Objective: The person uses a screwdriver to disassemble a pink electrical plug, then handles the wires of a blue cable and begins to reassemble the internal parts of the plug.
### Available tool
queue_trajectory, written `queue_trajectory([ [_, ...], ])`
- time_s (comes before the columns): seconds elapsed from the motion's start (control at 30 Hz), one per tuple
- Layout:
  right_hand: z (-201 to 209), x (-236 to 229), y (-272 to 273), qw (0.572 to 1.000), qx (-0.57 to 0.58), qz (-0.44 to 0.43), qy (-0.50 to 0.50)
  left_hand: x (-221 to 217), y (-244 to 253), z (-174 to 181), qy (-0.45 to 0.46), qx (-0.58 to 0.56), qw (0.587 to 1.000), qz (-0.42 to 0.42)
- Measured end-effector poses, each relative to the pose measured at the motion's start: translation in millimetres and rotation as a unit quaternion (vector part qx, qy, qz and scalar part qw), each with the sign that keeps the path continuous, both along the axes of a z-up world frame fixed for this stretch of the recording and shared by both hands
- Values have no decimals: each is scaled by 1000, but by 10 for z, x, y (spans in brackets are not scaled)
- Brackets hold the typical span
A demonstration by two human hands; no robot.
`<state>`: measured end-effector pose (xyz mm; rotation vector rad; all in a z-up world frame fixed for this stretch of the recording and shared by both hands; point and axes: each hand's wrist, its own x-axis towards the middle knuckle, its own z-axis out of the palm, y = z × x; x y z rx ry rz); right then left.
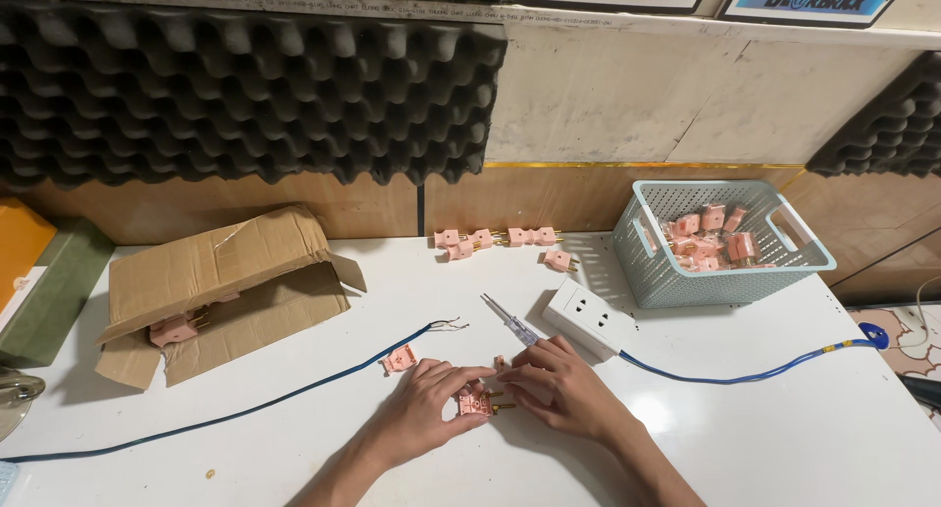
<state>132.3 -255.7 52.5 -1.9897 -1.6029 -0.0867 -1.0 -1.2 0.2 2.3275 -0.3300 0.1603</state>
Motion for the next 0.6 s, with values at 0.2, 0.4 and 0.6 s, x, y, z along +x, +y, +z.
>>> queue_trajectory([
  [0.2, 65, 3, 6, 1000, 10, -10, 0, 17, -4, 29, -17, 3, 1000, -4],
  [0.4, 83, 43, 17, 1000, 10, -7, -12, 41, 15, 7, -11, 8, 1000, 6],
  [0.6, 112, 28, 10, 1000, 12, -6, -8, 36, -2, 26, -6, 1, 1000, -2],
])
